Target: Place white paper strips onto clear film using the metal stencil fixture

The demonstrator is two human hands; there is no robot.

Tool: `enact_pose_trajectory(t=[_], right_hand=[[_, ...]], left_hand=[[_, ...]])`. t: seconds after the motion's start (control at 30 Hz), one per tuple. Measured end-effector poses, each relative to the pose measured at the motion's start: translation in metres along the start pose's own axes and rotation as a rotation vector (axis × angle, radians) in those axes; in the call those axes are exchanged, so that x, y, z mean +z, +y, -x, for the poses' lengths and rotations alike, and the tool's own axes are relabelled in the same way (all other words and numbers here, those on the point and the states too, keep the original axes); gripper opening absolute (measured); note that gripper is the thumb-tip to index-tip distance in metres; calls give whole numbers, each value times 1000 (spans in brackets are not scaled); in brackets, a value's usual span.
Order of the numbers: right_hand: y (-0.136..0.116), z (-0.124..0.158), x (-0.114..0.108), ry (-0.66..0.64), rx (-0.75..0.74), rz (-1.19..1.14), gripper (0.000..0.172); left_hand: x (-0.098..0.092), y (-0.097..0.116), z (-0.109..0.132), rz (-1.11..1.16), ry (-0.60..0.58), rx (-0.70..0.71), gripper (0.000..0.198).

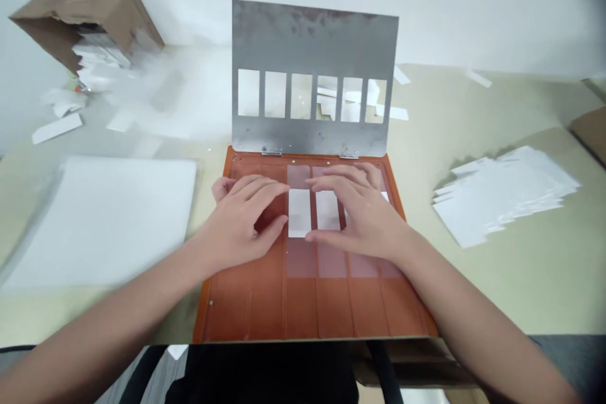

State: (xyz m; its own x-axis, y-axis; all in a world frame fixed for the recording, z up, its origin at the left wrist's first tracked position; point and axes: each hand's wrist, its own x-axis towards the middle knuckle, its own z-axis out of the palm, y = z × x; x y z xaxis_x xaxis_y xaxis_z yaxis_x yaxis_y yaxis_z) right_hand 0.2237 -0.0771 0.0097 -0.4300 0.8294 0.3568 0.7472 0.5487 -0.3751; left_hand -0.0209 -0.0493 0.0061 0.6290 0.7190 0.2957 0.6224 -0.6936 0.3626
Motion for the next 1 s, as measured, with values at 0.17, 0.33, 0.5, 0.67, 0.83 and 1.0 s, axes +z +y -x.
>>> enact_pose_trajectory(t=[0.17,0.33,0.5,0.67,0.83,1.0], right_hand=[[3,6,5,-72,6,4,60],[1,5,4,-100,-6,29,62],[2,6,6,-96,-13,58,55],[1,6,5,-110,-19,58,51],[-1,6,4,-114,-2,45,44],[-1,5,4,-130,18,32,42]], left_hand=[[-1,1,-1,27,-73,-14,39],[-1,2,-2,40,-100,-3,43],[0,0,-1,48,-88,12,43],[0,0,0,80,-136,11,54],[0,1,-1,68,-215,-19,74],[1,2,-1,57,-222,-36,75]])
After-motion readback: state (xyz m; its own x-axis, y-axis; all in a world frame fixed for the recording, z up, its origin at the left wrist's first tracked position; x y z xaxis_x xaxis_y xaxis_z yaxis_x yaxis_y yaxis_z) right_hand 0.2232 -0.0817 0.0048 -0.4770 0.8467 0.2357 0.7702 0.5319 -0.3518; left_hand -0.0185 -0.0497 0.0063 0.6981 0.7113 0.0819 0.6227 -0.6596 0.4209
